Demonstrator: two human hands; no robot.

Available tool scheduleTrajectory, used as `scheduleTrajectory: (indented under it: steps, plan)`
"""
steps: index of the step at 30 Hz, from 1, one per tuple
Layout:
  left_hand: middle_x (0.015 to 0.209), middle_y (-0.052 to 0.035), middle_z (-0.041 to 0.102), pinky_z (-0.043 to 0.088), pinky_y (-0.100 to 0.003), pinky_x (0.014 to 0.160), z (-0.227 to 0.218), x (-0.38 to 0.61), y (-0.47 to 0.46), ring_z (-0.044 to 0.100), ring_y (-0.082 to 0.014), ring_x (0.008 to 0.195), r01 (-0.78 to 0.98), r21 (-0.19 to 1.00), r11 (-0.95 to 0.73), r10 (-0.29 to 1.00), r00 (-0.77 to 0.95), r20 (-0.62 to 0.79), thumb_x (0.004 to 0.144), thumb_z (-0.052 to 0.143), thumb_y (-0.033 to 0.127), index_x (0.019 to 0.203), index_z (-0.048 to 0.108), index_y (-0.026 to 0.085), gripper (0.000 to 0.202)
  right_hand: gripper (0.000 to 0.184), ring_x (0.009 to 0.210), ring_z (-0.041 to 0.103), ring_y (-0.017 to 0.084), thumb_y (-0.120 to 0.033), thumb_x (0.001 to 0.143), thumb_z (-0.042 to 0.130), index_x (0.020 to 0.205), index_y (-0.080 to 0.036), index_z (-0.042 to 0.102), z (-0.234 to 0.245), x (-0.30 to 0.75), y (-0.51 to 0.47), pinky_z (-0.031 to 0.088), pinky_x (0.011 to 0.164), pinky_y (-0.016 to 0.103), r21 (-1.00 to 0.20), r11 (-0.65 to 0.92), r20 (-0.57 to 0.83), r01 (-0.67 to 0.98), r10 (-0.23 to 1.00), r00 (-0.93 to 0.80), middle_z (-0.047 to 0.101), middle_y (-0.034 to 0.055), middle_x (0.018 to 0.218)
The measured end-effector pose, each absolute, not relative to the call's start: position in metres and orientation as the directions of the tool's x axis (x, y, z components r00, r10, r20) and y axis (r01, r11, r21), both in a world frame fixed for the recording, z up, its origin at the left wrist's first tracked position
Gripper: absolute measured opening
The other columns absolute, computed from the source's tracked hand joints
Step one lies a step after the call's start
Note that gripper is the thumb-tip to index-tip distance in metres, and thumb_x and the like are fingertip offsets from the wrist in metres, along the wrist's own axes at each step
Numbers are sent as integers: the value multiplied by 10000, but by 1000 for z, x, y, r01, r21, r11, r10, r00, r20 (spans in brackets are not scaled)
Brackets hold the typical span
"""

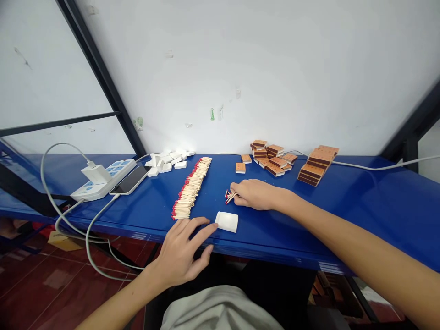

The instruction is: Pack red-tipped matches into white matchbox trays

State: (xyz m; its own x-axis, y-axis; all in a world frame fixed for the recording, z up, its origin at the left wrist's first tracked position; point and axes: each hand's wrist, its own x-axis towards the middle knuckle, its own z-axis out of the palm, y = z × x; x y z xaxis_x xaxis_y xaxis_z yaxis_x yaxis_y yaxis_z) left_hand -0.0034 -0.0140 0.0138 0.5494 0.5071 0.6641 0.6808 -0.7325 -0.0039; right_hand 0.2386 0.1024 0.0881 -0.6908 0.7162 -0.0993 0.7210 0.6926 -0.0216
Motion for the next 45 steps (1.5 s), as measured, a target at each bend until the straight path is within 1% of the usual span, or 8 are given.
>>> scheduleTrajectory:
  steps: [3, 6, 10, 18, 26, 30, 39, 45]
  plan:
    - [1420, -141, 555, 481, -424, 783, 20, 2, -13, 601, -278, 946, 696, -123, -707, 528, 636, 562, 902, 563, 329, 1345, 580, 230, 454, 103, 592, 470, 171, -260, 964, 452, 882, -203, 478, 87, 240, 104, 238, 555, 280, -35, 691, -94, 722, 717, -690, 596, 32, 717]
    - [1545, -133, 437, 473, -465, 863, 20, 4, -10, 576, -320, 1089, 700, -165, -695, 562, 672, 482, 919, 555, 389, 1418, 523, 251, 518, 96, 619, 488, 173, -264, 964, 456, 895, -204, 483, 87, 242, 105, 256, 570, 274, -59, 688, -88, 723, 718, -690, 608, 36, 742]
    - [1537, -114, 457, 455, -463, 937, 16, 4, -8, 541, -321, 1204, 692, -167, -702, 560, 681, 472, 947, 516, 421, 1446, 496, 247, 529, 128, 609, 485, 170, -287, 973, 438, 880, -208, 476, 88, 248, 109, 265, 582, 277, -64, 680, -74, 730, 726, -683, 596, 33, 736]
    - [1443, -154, 545, 483, -445, 922, 3, 2, -9, 570, -327, 1177, 709, -154, -688, 510, 623, 593, 907, 549, 371, 1375, 567, 203, 498, 171, 609, 464, 159, -328, 981, 422, 853, -216, 441, 90, 258, 113, 286, 609, 281, -118, 690, -9, 714, 718, -696, 574, 18, 747]
    - [1407, -172, 567, 507, -433, 888, 0, 3, -10, 588, -324, 1137, 725, -150, -672, 497, 592, 634, 894, 545, 358, 1362, 575, 178, 503, 145, 580, 412, 138, -299, 952, 477, 837, -215, 454, 101, 243, 93, 275, 587, 269, -279, 701, -22, 657, 679, -734, 522, -25, 664]
    - [1414, -172, 561, 505, -434, 887, 1, 3, -10, 589, -323, 1139, 725, -148, -673, 503, 596, 626, 893, 545, 360, 1368, 573, 182, 508, 240, 549, 375, 123, -410, 976, 488, 835, -217, 458, 101, 234, 78, 279, 570, 257, -390, 726, -91, 566, 582, -808, 504, -42, 642]
    - [1404, -154, 570, 509, -423, 877, 5, 4, -10, 602, -308, 1127, 720, -161, -675, 488, 599, 635, 884, 560, 333, 1340, 607, 248, 466, 236, 644, 501, 156, -393, 985, 491, 847, -211, 550, 103, 231, 64, 317, 606, 255, -308, 773, -121, 554, 546, -829, 614, 15, 746]
    - [1398, -165, 578, 516, -432, 884, 3, 3, -10, 607, -315, 1138, 718, -156, -679, 492, 601, 630, 882, 569, 322, 1356, 601, 235, 483, 246, 611, 536, 115, -365, 984, 546, 925, -184, 702, 95, 227, 70, 344, 603, 228, -440, 762, -42, 475, 511, -859, 657, 8, 724]
